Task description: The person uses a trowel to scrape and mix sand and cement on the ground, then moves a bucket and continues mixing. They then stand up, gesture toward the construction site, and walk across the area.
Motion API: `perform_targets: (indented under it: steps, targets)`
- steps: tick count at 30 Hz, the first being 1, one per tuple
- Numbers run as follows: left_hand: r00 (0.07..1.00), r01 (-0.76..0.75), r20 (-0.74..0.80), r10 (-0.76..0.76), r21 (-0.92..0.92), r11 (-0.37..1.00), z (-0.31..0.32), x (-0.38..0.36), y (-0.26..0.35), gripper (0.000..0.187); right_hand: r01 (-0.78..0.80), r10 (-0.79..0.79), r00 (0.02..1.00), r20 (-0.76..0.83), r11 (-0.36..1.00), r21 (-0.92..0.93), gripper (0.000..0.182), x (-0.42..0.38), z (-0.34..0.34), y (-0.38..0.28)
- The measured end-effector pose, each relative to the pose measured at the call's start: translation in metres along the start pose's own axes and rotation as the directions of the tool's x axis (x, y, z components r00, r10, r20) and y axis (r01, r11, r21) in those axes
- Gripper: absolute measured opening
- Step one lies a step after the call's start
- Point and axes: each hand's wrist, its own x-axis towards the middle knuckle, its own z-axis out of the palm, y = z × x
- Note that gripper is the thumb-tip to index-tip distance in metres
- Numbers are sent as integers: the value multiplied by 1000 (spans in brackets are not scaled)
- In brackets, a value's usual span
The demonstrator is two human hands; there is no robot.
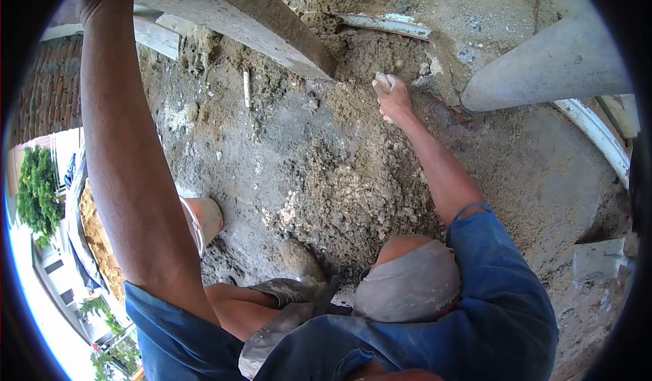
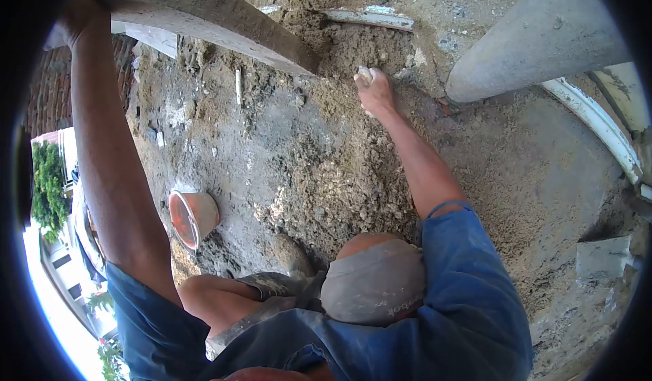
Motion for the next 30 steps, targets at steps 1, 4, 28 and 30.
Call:
perform_targets:
  steps: [1, 4, 28, 30]
  targets:
    - [999, 29, -22, -30, -19, 999, 1, -1, 5, 64, 90, -88, 996, 25, 995, -54, 35, -5, -5, 15]
    - [996, 48, 76, -37, -145, 988, -6, -5, -5, 74, 45, -26, 989, 147, 991, -127, 42, -59, -32, 20]
    - [895, 117, 432, -109, 7, 993, -10, -5, 0, 120, -99, 187, 948, 257, 942, -320, 38, -16, -11, -49]
    - [905, 115, 413, -107, 6, 993, -13, -13, -6, 119, -53, 143, 952, 270, 947, -315, 37, 10, 6, -55]
